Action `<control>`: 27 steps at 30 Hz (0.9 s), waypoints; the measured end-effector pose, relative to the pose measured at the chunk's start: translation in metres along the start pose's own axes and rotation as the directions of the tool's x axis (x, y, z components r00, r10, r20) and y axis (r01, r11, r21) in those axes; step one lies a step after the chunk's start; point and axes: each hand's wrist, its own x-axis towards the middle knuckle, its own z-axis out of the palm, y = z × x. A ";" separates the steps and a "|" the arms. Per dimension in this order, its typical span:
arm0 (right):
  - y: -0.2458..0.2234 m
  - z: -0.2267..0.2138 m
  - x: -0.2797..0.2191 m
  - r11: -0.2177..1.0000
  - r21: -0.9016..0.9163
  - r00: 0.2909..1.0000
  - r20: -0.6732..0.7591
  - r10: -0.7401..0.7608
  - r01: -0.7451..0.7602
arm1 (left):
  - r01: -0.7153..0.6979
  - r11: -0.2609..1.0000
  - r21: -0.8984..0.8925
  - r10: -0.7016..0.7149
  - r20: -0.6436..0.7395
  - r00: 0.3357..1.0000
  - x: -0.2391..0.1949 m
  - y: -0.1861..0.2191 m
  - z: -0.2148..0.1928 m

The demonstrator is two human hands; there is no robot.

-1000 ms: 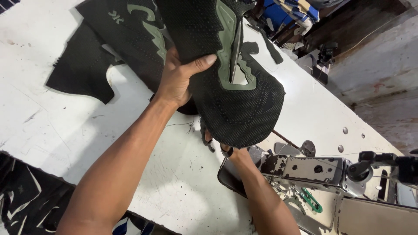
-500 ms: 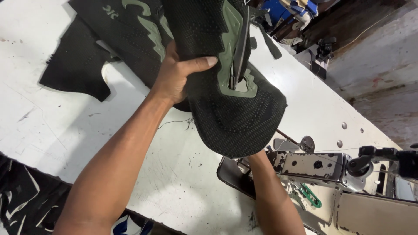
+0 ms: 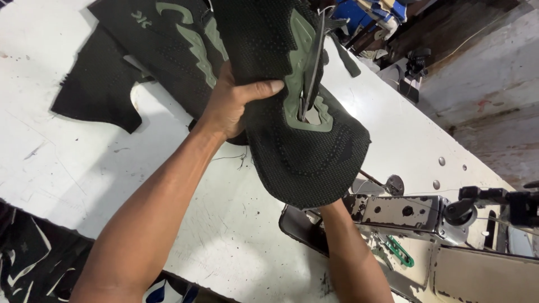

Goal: Trim excess mesh and fabric material from shoe upper components using industrial scissors.

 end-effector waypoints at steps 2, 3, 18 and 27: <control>-0.001 0.003 -0.002 1.000 -0.010 1.000 0.000 -0.008 0.008 | 0.004 1.000 0.016 -0.003 -0.006 1.000 -0.001 -0.004 -0.003; -0.005 0.004 0.000 1.000 -0.014 1.000 0.002 -0.015 0.015 | 0.006 0.998 0.063 -0.004 -0.034 0.999 -0.002 -0.004 -0.006; -0.054 -0.017 -0.017 0.995 -0.074 0.998 0.008 -0.064 0.065 | 0.064 0.998 0.013 -0.061 -0.144 0.988 0.005 -0.010 -0.019; -0.058 -0.029 -0.031 0.987 -0.123 0.995 0.018 -0.098 0.099 | 0.051 0.998 0.021 -0.047 -0.138 0.989 0.002 -0.014 -0.016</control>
